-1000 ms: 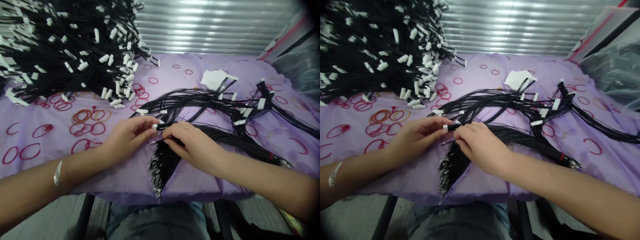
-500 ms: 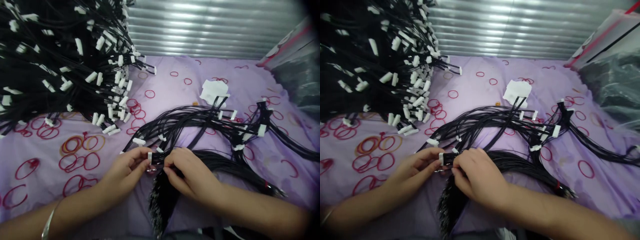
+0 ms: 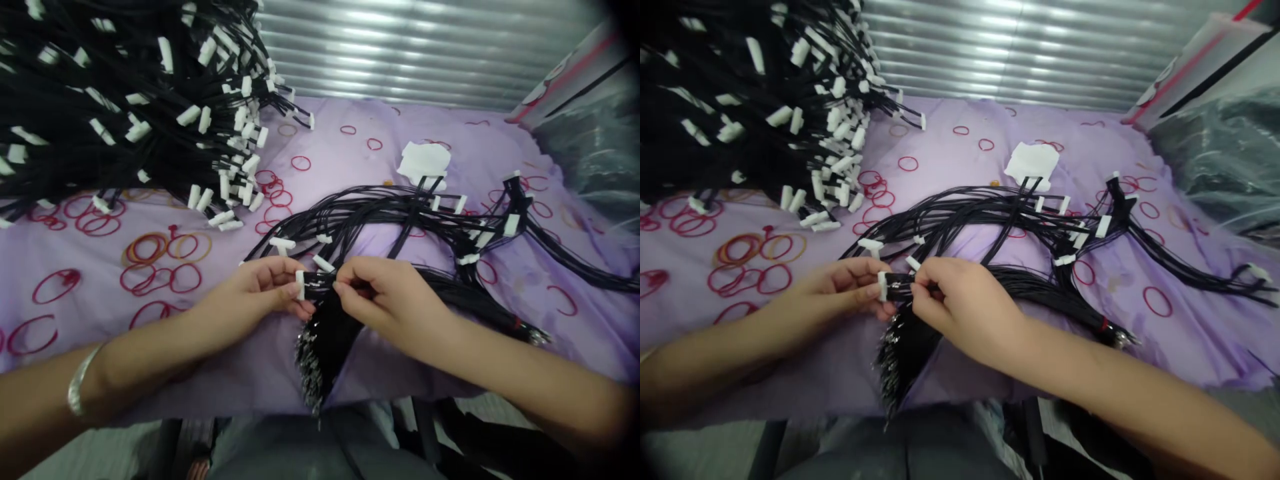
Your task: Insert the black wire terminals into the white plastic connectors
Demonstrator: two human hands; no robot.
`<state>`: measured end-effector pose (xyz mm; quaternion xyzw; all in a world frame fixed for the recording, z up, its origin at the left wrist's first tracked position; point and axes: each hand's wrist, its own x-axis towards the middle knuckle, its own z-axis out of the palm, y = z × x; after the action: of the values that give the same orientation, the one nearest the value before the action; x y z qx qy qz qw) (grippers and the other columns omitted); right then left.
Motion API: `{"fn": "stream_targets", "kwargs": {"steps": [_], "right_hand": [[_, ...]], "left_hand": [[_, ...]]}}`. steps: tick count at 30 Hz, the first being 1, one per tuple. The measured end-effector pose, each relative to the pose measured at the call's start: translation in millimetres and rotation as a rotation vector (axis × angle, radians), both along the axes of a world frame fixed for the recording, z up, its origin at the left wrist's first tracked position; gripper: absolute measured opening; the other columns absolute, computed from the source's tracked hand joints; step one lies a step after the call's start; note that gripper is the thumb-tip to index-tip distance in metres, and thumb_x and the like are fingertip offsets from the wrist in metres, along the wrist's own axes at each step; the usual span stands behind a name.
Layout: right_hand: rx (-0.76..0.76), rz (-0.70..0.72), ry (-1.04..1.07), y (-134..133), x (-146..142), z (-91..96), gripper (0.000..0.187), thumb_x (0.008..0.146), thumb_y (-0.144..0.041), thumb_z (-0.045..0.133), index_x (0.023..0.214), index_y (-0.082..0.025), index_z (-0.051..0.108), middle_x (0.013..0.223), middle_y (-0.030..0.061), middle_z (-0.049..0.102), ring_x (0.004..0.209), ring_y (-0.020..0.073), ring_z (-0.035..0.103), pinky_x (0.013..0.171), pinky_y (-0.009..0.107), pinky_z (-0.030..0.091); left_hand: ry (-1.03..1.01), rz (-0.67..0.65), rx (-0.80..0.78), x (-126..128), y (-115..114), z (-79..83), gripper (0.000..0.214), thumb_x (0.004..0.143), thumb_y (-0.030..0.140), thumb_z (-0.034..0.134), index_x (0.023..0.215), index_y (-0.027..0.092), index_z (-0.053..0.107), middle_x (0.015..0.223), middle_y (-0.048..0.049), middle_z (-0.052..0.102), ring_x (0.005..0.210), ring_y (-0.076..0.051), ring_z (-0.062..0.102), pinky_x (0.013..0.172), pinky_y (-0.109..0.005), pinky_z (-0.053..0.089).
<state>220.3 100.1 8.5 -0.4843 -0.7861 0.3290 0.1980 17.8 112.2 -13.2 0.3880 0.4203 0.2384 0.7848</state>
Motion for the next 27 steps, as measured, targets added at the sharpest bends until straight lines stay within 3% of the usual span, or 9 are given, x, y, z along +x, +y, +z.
{"fn": "stream_targets", "kwargs": {"steps": [6,11,27], "right_hand": [[0.091,-0.041,-0.035,-6,-2,-8.5,0.012,0.08,-0.018,0.051,0.069,-0.016,0.055,0.057,-0.0047,0.05,0.05,0.0053,0.041,0.05,0.019,0.029],[0.156,-0.063,-0.041,-8,-1,-11.8,0.012,0.079,-0.019,0.051,0.068,-0.017,0.055,0.055,-0.0051,0.051,0.049,0.0053,0.042,0.049,0.019,0.029],[0.339,-0.034,-0.158,-13,-3,-14.0,0.011,0.078,-0.018,0.053,0.067,-0.02,0.052,0.059,-0.0012,0.057,0.051,0.0086,0.045,0.05,0.024,0.031]], "left_hand": [[0.072,-0.002,0.145,2,-4,-2.5,0.008,0.083,0.015,0.058,0.09,0.013,0.058,0.073,-0.0018,0.069,0.066,-0.008,0.067,0.066,-0.016,0.056],[0.083,0.023,0.211,4,-6,-6.0,0.01,0.078,0.015,0.064,0.088,0.014,0.061,0.076,-0.0015,0.069,0.067,-0.009,0.067,0.067,-0.018,0.058],[0.086,0.0,0.188,1,-4,-6.3,0.008,0.079,0.012,0.062,0.085,0.017,0.066,0.075,0.0012,0.071,0.068,-0.009,0.069,0.066,-0.014,0.059]]}}
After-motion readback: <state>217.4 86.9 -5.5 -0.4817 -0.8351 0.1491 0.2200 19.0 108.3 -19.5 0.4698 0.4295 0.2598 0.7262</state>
